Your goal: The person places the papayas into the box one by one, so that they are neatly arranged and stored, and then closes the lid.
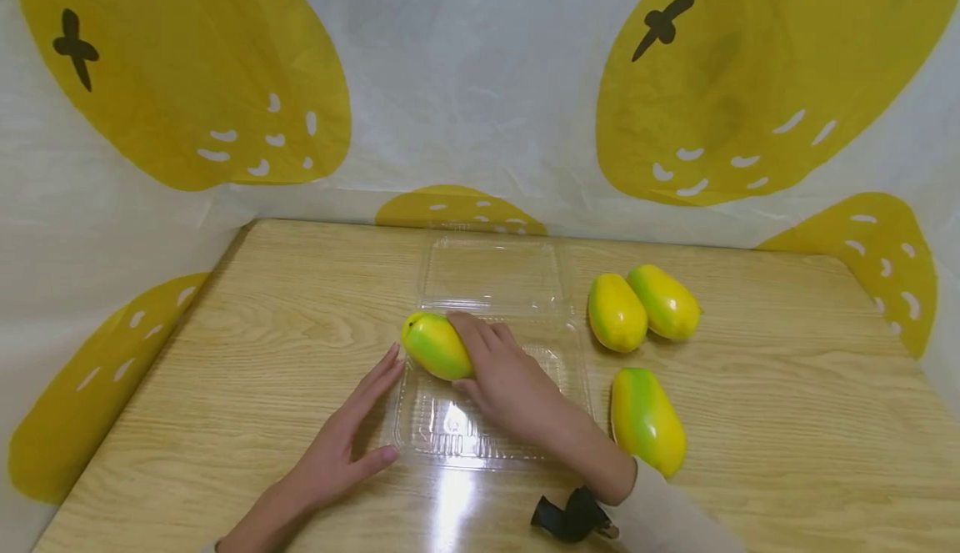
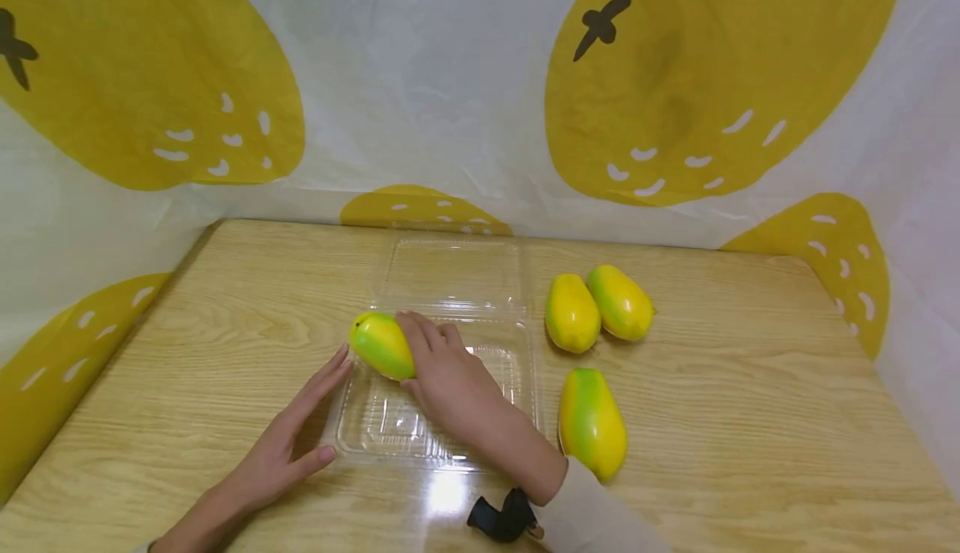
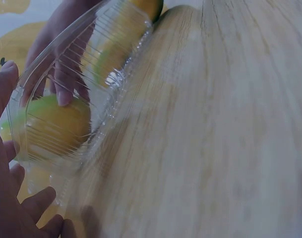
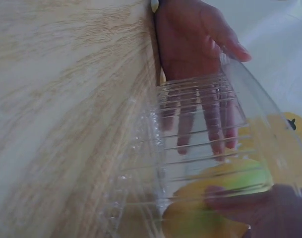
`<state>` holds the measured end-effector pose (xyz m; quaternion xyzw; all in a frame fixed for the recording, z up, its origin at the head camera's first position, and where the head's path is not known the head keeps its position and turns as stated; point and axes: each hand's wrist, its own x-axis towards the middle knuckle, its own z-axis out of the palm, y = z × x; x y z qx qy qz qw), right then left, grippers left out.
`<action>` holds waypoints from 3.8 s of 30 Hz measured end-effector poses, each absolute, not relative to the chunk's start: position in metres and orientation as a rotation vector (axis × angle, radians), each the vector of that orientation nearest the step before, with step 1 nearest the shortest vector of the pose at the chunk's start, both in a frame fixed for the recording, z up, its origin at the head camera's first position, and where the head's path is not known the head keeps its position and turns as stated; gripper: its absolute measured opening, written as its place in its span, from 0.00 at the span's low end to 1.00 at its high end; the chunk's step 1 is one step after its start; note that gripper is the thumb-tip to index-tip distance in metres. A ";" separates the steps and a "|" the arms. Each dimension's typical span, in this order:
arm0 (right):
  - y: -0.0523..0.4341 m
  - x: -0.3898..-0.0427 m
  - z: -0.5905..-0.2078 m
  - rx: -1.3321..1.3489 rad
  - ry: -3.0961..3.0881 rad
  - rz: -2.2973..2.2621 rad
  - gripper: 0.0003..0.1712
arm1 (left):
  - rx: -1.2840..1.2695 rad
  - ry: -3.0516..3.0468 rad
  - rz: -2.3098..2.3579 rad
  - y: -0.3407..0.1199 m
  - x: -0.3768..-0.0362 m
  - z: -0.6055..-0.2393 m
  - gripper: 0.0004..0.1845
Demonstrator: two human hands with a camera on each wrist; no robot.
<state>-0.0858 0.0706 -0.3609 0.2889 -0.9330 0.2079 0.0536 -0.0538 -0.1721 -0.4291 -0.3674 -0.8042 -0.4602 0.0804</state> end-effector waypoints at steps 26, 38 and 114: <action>0.072 -0.085 -0.364 0.881 -2.832 0.577 0.44 | -1.089 -2.412 -1.370 -0.171 -0.053 -0.425 0.42; 0.072 -0.085 -0.362 0.906 -2.825 0.579 0.44 | -1.091 -2.420 -1.368 -0.172 -0.054 -0.425 0.42; 0.074 -0.085 -0.358 0.815 -2.794 0.482 0.39 | -1.098 -2.402 -1.372 -0.172 -0.054 -0.425 0.42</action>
